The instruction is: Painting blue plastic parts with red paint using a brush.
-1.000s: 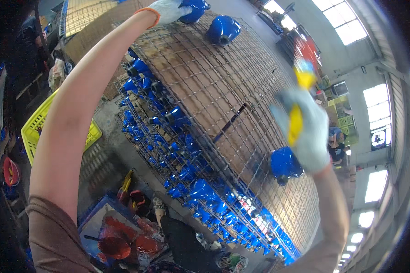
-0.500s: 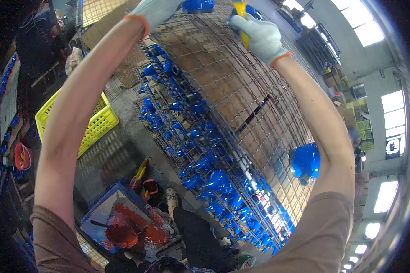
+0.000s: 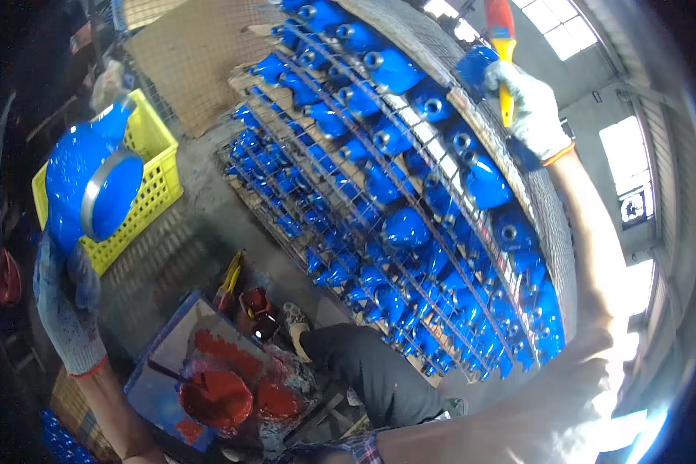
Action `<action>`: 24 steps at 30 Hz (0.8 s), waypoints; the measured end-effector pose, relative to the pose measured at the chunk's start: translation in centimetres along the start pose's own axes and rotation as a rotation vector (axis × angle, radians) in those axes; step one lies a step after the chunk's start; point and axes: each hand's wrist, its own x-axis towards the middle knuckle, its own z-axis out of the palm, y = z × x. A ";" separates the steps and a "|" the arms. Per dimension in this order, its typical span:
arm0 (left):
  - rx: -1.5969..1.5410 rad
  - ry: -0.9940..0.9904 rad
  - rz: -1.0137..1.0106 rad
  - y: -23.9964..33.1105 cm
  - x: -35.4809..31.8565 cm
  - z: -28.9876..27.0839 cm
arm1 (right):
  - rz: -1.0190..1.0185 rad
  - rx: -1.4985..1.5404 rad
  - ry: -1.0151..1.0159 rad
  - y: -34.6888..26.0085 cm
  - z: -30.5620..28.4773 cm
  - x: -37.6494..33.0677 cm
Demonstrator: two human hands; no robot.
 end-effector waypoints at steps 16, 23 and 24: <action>-0.045 0.024 -0.199 0.0 -25.5 -11.8 | -0.449 0.150 0.395 -22.4 7.4 -7.9; -0.145 0.139 -0.291 -0.9 -43.6 -6.2 | -0.479 1.075 0.286 -36.1 16.8 -24.0; -0.157 0.134 -0.344 -1.3 -45.0 -5.3 | -0.414 1.232 0.262 -36.8 17.7 -25.7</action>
